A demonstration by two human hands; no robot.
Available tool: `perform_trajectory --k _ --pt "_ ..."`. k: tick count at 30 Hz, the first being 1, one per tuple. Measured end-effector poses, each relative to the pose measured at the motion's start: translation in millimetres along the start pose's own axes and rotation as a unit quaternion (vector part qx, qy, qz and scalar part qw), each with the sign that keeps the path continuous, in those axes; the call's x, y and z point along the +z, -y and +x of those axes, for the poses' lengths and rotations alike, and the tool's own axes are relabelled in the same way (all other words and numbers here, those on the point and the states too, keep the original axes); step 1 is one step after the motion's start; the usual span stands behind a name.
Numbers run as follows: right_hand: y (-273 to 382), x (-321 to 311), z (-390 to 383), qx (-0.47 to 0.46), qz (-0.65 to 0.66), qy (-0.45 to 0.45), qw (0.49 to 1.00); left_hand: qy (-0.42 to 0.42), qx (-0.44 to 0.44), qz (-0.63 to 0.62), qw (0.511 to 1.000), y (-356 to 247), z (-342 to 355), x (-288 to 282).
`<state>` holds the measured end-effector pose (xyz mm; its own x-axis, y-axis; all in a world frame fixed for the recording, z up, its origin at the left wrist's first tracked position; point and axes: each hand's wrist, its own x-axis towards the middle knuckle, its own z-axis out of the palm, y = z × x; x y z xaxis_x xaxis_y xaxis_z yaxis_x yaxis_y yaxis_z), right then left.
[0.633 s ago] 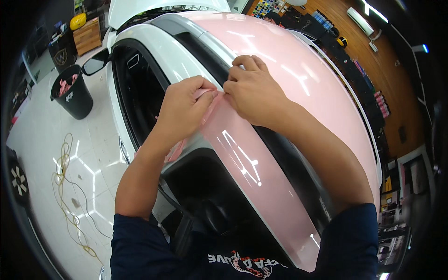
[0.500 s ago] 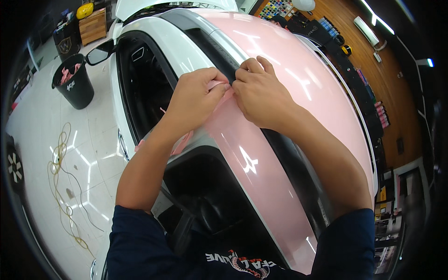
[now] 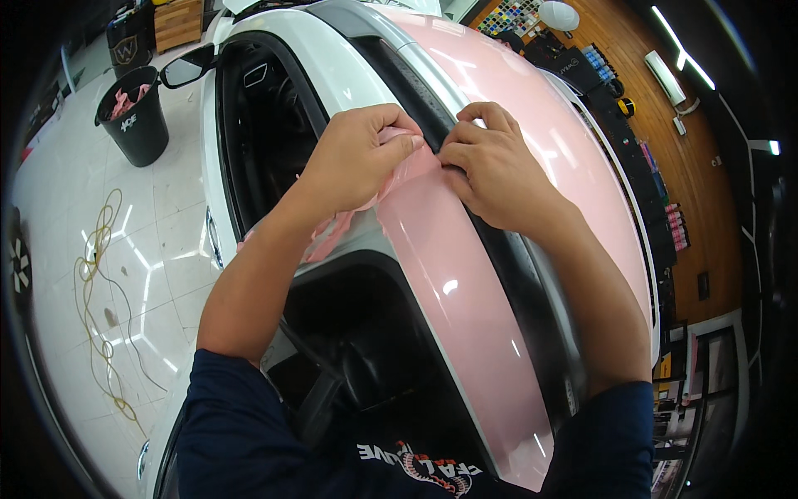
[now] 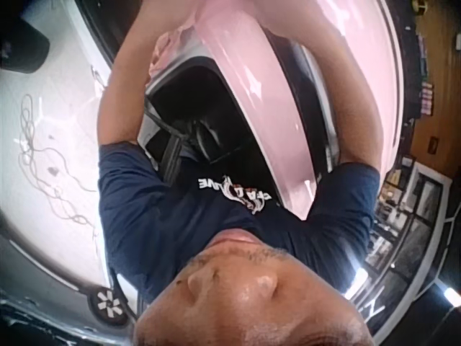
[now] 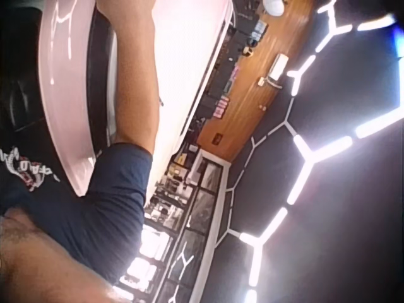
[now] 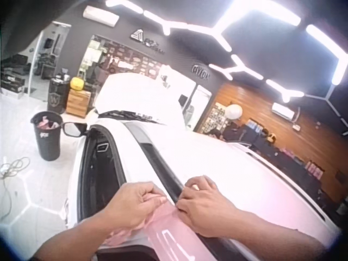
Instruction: The person applies a pink vinyl wrap to the roof rails of a white car. They use a yellow heat gun to warm the vinyl and a metal squeegee to smooth it onto the surface. The person also uses a knife to trim the excess wrap and removes the protective backing film from the vinyl.
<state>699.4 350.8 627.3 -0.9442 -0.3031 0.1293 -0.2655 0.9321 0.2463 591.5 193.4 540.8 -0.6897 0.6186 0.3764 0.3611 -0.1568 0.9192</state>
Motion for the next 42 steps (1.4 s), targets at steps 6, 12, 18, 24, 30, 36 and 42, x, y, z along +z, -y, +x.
perform_trajectory --k 6,12,18,24,30,36,42 --pt "-4 0 4 -0.007 0.020 0.003 1.000 -0.017 0.040 -0.012 0.999 -2 -5 12" --pt "-8 10 7 0.010 0.086 -0.064 0.994 -0.072 0.019 -0.072 0.995 6 -3 16" --pt "-5 9 6 -0.020 0.015 -0.031 0.999 -0.082 0.039 -0.084 0.992 10 -7 18" --pt "11 6 12 0.032 -0.084 0.005 0.996 -0.074 0.054 -0.058 0.994 2 -19 21" --pt "-9 4 13 0.058 0.060 -0.046 0.995 -0.074 0.026 -0.054 0.995 3 -16 18" --pt "-5 5 5 0.013 0.029 -0.057 0.998 -0.054 -0.037 -0.062 0.996 13 2 8" --pt "-2 2 2 0.011 0.000 -0.001 1.000 -0.050 0.054 -0.070 0.995 15 -25 8"
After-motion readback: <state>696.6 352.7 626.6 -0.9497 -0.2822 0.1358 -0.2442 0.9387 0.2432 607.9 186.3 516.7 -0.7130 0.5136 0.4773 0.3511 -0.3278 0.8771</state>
